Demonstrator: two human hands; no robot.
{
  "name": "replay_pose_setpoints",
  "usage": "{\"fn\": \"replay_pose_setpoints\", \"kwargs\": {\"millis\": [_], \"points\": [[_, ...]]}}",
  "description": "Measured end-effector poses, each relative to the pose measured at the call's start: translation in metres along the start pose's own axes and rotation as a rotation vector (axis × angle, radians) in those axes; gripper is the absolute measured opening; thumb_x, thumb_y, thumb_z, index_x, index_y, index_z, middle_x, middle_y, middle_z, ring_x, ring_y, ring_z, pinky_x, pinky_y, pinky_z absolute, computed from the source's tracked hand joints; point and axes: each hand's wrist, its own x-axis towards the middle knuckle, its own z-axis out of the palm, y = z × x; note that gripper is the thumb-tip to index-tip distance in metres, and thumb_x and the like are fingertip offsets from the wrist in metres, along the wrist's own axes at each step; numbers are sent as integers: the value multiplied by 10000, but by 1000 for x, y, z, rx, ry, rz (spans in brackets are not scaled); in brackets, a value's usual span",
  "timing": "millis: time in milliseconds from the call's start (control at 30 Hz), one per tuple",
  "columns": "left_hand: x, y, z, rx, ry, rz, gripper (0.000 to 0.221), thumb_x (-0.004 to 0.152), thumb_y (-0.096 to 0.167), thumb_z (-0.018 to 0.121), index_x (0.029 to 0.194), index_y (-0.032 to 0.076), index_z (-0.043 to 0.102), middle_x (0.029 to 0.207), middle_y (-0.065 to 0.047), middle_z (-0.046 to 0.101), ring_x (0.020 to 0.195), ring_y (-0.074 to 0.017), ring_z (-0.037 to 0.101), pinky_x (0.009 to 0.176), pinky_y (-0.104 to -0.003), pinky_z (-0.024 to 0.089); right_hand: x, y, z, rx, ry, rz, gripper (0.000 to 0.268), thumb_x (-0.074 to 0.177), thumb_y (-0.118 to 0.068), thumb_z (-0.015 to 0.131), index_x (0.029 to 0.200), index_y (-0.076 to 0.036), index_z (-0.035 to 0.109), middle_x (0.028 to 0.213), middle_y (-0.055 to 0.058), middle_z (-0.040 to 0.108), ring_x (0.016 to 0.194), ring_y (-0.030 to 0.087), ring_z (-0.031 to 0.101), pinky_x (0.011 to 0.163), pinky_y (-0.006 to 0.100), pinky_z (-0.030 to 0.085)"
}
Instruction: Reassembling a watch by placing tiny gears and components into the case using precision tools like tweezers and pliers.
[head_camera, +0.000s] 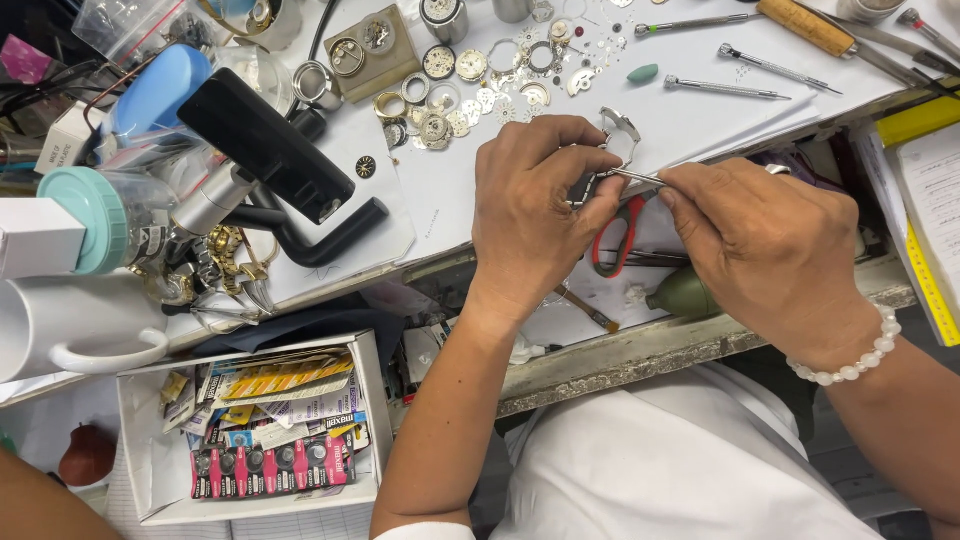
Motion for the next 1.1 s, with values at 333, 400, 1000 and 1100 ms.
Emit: {"fn": "replay_pose_setpoints", "kwargs": {"millis": [333,400,1000,1100], "points": [[2,1,-3,4,-26,18,81,900,181,794,925,170,718,1060,55,648,933,-227,576,866,-407,414,-1,15,12,-28,126,-84,116,1168,-78,724,1076,-37,782,787,64,648,620,242,548,556,360,375],[1,1,-4,8,-24,28,90,904,187,804,919,173,716,1053,57,647,930,-227,576,857,-405,410,3,17,7,27,159,-88,129,1185,-51,710,1099,23,774,797,109,658,638,258,564,564,389,370],[5,6,-4,19,-35,38,52,937,199,753,933,173,709,1076,0,664,952,-246,605,836,-419,401,3,130,-15,-346,51,-92,68,1182,-197,893,1189,-141,854,1106,50,798,993,300,702,893,416,486],[4,5,-6,29,-24,36,65,928,190,788,940,179,724,1065,10,663,960,-237,608,844,-415,397,5,138,-2,-465,61,-152,159,1097,-249,951,1216,-209,853,1206,-18,764,1012,317,659,861,427,500]]}}
